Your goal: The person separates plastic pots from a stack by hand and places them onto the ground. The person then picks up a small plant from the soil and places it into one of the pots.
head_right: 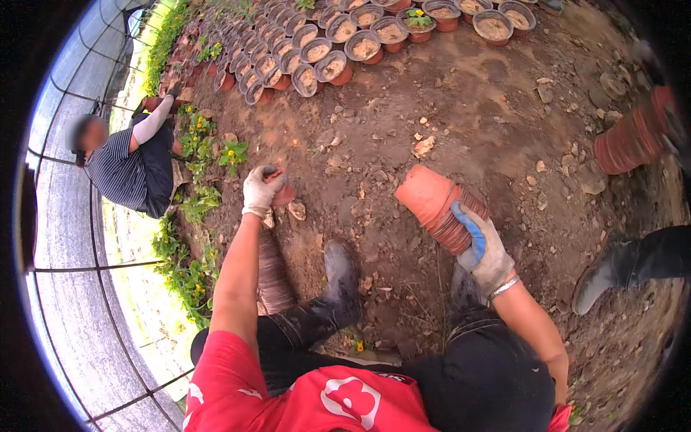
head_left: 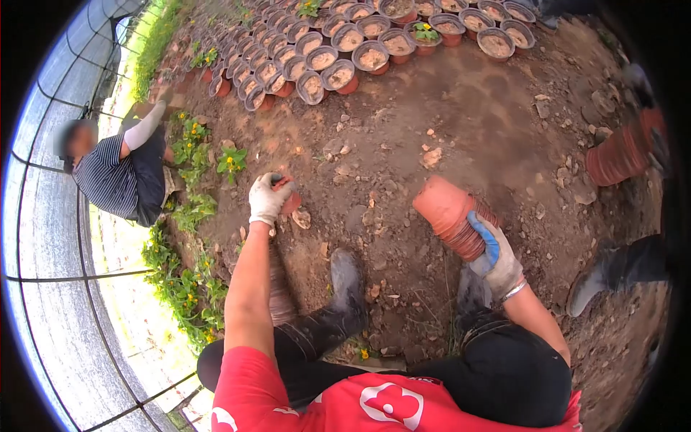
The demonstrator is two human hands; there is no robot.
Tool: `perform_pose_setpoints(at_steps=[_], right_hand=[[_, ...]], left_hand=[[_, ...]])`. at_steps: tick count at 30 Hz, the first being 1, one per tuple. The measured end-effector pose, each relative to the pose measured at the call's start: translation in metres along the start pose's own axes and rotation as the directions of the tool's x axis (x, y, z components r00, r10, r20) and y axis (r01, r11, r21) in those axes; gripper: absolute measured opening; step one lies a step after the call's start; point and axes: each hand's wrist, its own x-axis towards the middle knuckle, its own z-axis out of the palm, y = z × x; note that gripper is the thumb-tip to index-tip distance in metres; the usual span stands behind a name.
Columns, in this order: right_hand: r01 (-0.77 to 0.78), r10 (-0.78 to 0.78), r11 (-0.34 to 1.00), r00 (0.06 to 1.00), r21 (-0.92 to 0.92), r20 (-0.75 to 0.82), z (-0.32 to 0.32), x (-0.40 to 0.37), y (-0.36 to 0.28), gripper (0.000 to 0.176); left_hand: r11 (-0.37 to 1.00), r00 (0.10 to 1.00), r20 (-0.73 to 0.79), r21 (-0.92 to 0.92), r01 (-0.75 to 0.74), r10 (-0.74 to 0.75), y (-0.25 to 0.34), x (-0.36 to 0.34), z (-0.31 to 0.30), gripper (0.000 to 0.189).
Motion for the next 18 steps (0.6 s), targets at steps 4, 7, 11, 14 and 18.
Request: perform_pose_setpoints(at_steps=[4,7,11,14,18], right_hand=[[-0.303,0.440,0.444,0.894,0.844,0.089,-0.002,0.005,-0.013,0.056],[0.171,-0.174,0.966,0.985,-0.195,0.000,-0.012,-0.003,-0.018,0.042],[-0.018,0.075,0.833,0.994,0.552,-0.082,-0.002,-0.001,-0.011,0.037],[-0.119,0.206,0.596,0.978,0.794,-0.008,-0.002,-0.003,-0.004,0.040],[0.240,-0.252,0.943,0.968,-0.229,-0.024,-0.023,-0.002,-0.016,0.039]], left_hand=[[0.962,0.983,0.128,0.221,-0.160,0.134,0.000,0.005,0.002,0.051],[0.935,0.977,0.103,0.287,-0.208,0.186,0.010,0.007,-0.003,0.074],[0.894,0.865,0.475,0.301,-0.332,0.161,0.011,0.004,0.004,0.082],[0.790,0.850,0.527,0.517,-0.329,0.009,0.022,0.000,0.012,0.075],[0.809,0.967,0.255,0.564,-0.166,0.021,0.018,0.003,0.030,0.067]])
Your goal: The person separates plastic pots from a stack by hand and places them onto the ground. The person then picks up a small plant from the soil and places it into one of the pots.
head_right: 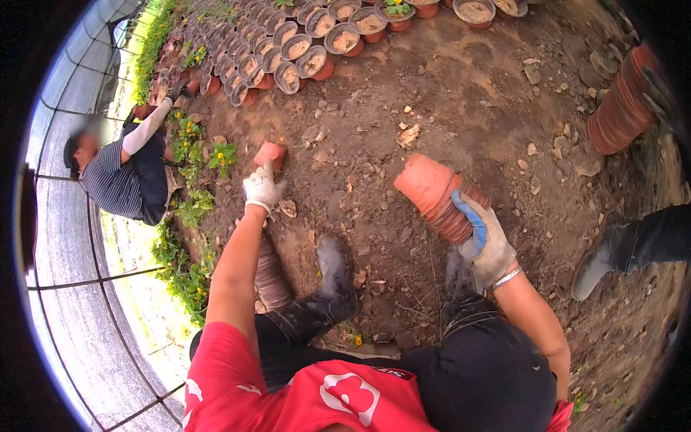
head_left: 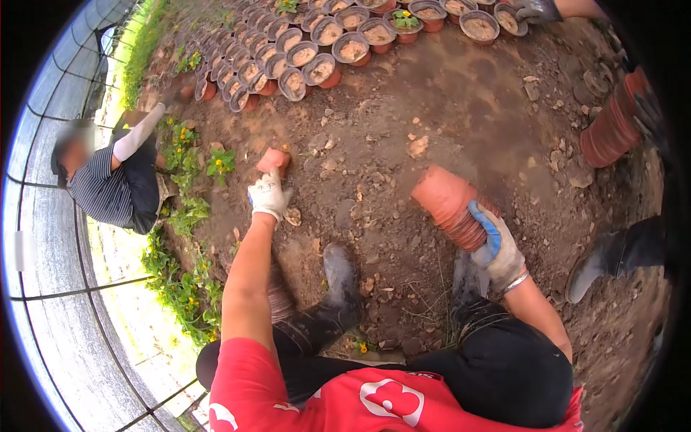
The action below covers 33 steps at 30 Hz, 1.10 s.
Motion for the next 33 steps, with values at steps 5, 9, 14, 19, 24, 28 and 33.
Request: perform_pose_setpoints(at_steps=[5,9,14,19,24,28,33], right_hand=[[-0.195,0.193,0.968,0.981,0.158,0.030,0.002,-0.020,0.017,0.039],[-0.443,0.730,0.021,0.619,0.896,0.289,-0.001,-0.014,0.016,0.037],[-0.458,0.564,0.502,0.816,0.733,0.124,-0.014,-0.015,0.004,0.038],[-0.620,0.734,0.216,0.612,0.754,0.293,-0.011,-0.006,0.014,0.043],[-0.212,0.205,0.975,0.974,0.069,0.097,-0.015,0.005,0.014,0.044],[-0.178,0.176,0.975,0.984,0.131,0.032,-0.007,0.006,0.014,0.039],[-0.405,0.527,0.537,0.846,0.740,0.080,0.000,-0.002,0.000,0.056]], left_hand=[[0.986,0.969,-0.196,0.098,-0.136,0.153,0.009,0.030,-0.010,0.085],[0.984,0.992,-0.096,-0.162,0.071,-0.088,0.015,0.063,0.001,0.091],[0.983,0.983,0.072,-0.052,0.173,-0.169,-0.002,0.074,0.031,0.063],[0.889,0.959,-0.262,-0.458,-0.026,-0.107,-0.051,0.059,0.042,0.035],[0.898,0.866,-0.482,-0.428,-0.101,-0.132,-0.053,0.058,0.003,0.043],[0.234,0.900,-0.382,-0.913,-0.333,-0.210,0.047,0.039,-0.080,0.060],[-0.383,0.976,-0.151,-0.920,-0.081,0.156,0.192,-0.024,-0.114,0.062]])
